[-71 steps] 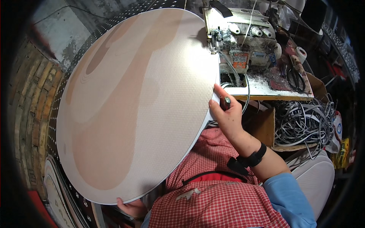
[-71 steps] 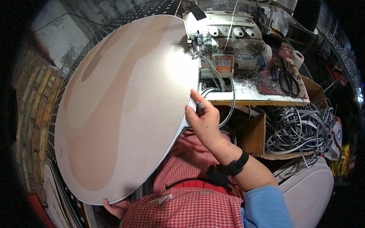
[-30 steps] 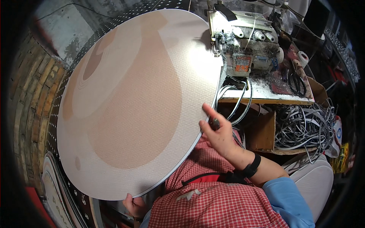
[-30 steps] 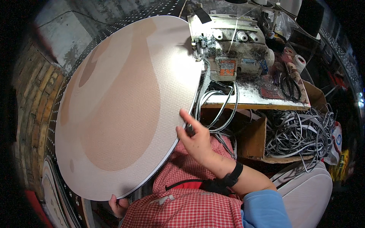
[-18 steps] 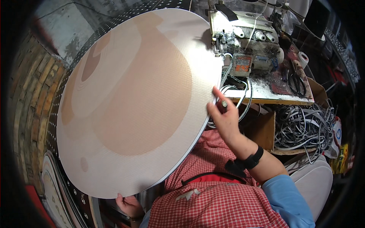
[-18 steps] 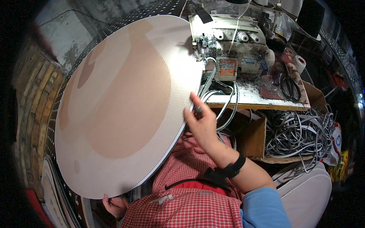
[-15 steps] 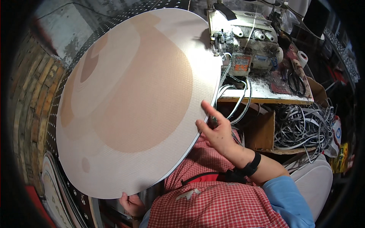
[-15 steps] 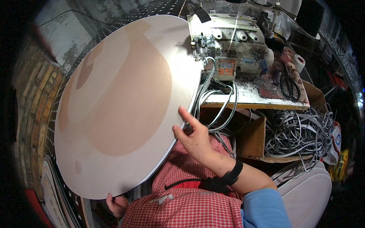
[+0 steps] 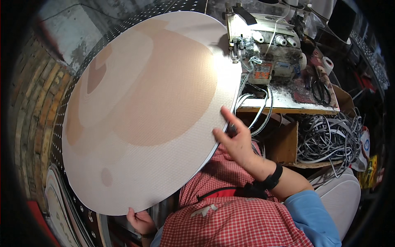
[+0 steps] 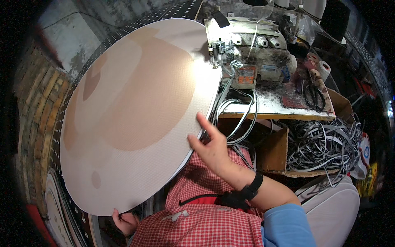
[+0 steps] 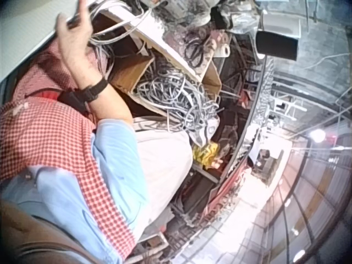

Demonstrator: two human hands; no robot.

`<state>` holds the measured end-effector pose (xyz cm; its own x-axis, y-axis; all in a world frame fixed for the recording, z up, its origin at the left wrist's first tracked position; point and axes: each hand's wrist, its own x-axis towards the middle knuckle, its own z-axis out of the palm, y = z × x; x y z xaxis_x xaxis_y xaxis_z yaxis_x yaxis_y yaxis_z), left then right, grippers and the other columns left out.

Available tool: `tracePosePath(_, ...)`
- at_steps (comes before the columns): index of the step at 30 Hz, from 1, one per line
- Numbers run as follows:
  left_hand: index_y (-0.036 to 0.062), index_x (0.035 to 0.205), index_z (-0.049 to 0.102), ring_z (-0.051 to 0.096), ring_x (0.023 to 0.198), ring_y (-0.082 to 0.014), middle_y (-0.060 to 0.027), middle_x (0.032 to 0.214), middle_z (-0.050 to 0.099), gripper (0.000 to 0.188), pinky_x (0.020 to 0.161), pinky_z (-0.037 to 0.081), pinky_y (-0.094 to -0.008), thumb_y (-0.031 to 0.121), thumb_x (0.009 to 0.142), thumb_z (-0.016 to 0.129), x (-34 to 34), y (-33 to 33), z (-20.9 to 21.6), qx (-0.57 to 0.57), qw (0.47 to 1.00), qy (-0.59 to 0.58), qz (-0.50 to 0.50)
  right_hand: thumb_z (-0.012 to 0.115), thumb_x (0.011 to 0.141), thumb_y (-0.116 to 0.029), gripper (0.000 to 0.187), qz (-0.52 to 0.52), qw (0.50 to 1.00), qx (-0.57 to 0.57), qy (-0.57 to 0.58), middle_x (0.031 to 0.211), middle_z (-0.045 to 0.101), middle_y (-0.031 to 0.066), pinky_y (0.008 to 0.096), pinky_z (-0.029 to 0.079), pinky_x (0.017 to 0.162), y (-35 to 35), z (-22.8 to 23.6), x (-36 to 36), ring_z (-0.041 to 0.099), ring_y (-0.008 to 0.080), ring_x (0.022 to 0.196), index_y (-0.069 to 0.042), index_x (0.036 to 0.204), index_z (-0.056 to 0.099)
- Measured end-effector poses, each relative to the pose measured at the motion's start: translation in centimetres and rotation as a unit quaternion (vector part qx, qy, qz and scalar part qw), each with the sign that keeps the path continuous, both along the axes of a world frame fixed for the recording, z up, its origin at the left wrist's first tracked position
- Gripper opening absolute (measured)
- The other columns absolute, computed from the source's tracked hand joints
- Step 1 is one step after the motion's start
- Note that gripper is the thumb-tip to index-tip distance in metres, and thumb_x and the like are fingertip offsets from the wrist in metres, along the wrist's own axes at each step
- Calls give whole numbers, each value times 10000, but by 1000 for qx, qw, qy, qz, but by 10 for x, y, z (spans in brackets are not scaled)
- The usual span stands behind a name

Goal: Finishing the edges of large fabric panels using an industrial overlock sewing machine.

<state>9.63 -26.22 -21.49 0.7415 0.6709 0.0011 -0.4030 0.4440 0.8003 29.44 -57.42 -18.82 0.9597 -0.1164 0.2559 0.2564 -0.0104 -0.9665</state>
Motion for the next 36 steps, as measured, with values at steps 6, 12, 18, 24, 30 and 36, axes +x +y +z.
tracePosePath(6,-8,1347,290,389,1197,-287,-158,1321,395,576,1017,305,-447,239,858,468,11,-19,16,32,999,14,28,634,806,-38,517,-18,997,63,43,774,535,-42,159,401,579,-7,4,12,440,16,628,7,1289,454)
tracePosePath(12,-17,1353,282,364,1230,-289,-168,1348,373,581,1034,291,-443,234,860,461,0,9,11,-37,998,-9,42,597,839,-44,487,-44,995,79,33,888,575,28,187,455,634,-19,8,31,506,52,709,18,1295,437)
tracePosePath(18,-46,1353,266,335,1270,-297,-169,1384,336,587,1070,257,-451,200,853,448,-6,2,-14,35,998,30,-46,636,818,-64,534,8,999,-11,42,1013,595,67,173,443,637,-2,2,-9,488,40,715,-21,1311,437)
tracePosePath(24,-56,1347,266,339,1264,-306,-192,1376,334,597,1057,270,-462,215,848,447,9,-19,16,-28,999,-19,3,621,822,-33,477,-39,996,66,39,769,488,-50,154,414,594,-11,-1,20,443,18,645,-12,1277,479)
tracePosePath(30,-76,1323,294,360,1239,-309,-201,1355,357,577,1043,287,-450,224,853,445,-3,1,5,-42,998,16,51,635,817,-52,517,-42,997,47,33,833,505,-32,159,427,618,-6,1,10,470,28,700,-14,1299,451)
tracePosePath(36,-94,1285,350,374,1224,-301,-213,1315,402,545,1044,290,-398,245,865,423,-16,1,-12,70,994,75,-40,631,812,-36,507,-19,998,56,35,766,488,-45,158,409,579,-4,0,6,443,13,645,-22,1292,466)
